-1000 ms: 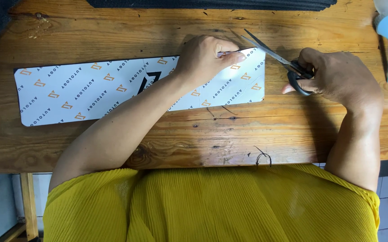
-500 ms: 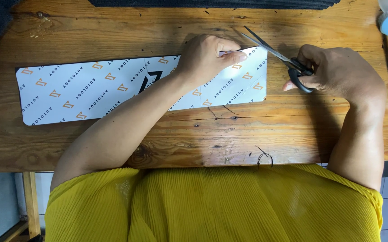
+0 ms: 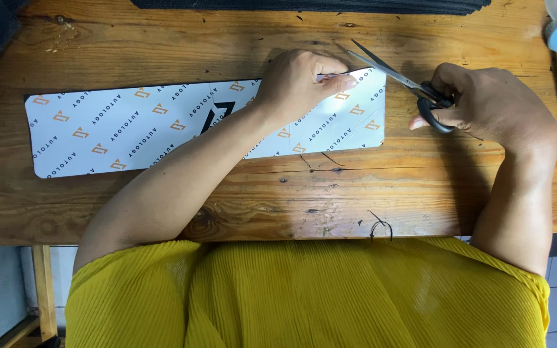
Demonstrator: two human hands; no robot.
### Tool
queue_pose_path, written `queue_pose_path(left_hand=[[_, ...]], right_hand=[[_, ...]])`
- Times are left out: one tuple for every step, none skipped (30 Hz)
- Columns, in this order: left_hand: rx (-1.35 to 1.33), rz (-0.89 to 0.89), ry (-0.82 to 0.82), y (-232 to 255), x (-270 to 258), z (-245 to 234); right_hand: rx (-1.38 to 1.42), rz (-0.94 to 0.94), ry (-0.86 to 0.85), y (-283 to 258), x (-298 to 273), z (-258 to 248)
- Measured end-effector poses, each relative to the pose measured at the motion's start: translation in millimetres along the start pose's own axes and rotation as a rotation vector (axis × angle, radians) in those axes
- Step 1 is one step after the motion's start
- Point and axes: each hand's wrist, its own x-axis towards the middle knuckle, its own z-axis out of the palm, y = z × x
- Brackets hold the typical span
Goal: Trimming the edges of a rectangular piece of material using scissors
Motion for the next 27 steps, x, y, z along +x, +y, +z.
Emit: queue_pose_path(left_hand=[[0.0,-0.001,0.0,-1.0,-0.1,0.5],[-0.001,0.008,0.005,-2.1,0.4,0.9],[-0.002,0.017,0.01,-3.1,1.1,1.4],[-0.002,0.016,0.008,-2.1,1.1,0.4],[-0.006,0.018,0.0,-1.2,1.1,-0.5],[-0.01,0.022,-0.008,-0.5,1.4,-1.6],[-0.01,0.023,-0.01,-1.2,1.5,-1.2],[-0.028,0.034,-0.009,-1.8,1.2,-0.7],[-0.047,0.045,-0.007,-2.5,0.9,-0.3],[-0.046,0.045,-0.007,-2.7,0.9,-0.2],[-0.043,0.05,-0.007,-3.0,0.8,-0.1],[-0.039,0.055,-0.007,-3.0,0.8,0.1],[-0.039,0.055,-0.008,-1.6,0.6,-0.4],[-0.039,0.033,-0.012,-0.4,0.4,-1.1],[-0.039,0.012,-0.016,0.7,0.3,-1.9],[-0.039,0.011,-0.016,0.6,0.4,-1.5],[-0.04,0.004,-0.013,0.5,0.5,-1.1],[-0.039,-0.001,-0.009,0.2,1.1,-0.7],[-0.038,-0.001,-0.008,-1.2,0.9,-0.5],[-0.031,-0.004,-0.009,-2.4,0.2,0.2],[-0.024,-0.008,-0.011,-3.4,-0.4,1.0],[-0.023,-0.007,-0.011,-3.6,-0.3,0.7],[-0.046,0.002,-0.015,-3.6,-0.1,0.5],[-0.068,0.01,-0.021,-3.6,-0.2,0.6],[-0.067,0.011,-0.022,-3.7,-0.7,1.0],[-0.091,0.004,-0.011,-3.9,-0.9,1.4],[-0.115,-0.003,0.001,-4.2,-1.1,1.8]], right_hand=[[0.0,-0.001,0.0,1.2,2.0,1.3],[-0.023,-0.018,0.003,2.5,3.9,2.8],[-0.046,-0.035,0.007,4.1,5.9,4.2],[-0.045,-0.034,0.006,0.7,4.4,2.1],[-0.035,-0.031,-0.001,-2.7,2.9,0.1],[-0.025,-0.028,-0.007,-6.2,1.5,-1.9],[-0.023,-0.027,-0.007,-3.4,3.0,-0.2],[-0.043,-0.038,0.0,-0.6,4.6,1.5],[-0.062,-0.049,0.007,2.0,6.2,3.3],[-0.061,-0.049,0.008,3.0,6.4,3.4],[-0.068,-0.06,0.015,3.9,6.6,3.6],[-0.074,-0.07,0.022,5.0,6.4,3.8],[-0.073,-0.07,0.022,4.5,5.5,3.7],[-0.039,-0.068,0.039,3.8,4.8,3.3],[-0.006,-0.066,0.056,3.0,4.1,2.8],[-0.006,-0.066,0.056,3.7,3.7,3.3],[0.019,-0.082,0.083,4.3,3.2,3.8],[0.044,-0.098,0.113,5.0,3.1,4.0],[0.044,-0.099,0.114,7.0,2.4,2.4],[0.086,-0.079,0.121,9.2,1.1,1.0],[0.128,-0.058,0.127,11.4,-0.2,-0.6],[0.128,-0.058,0.129,13.7,-0.6,-0.6],[0.127,-0.036,0.121,16.4,-1.0,-0.7],[0.128,-0.014,0.112,19.2,-1.6,-0.1],[0.129,-0.013,0.113,15.5,-2.2,-1.2],[0.121,0.022,0.092,11.8,-2.9,-2.4],[0.112,0.058,0.071,8.0,-3.4,-3.5]])
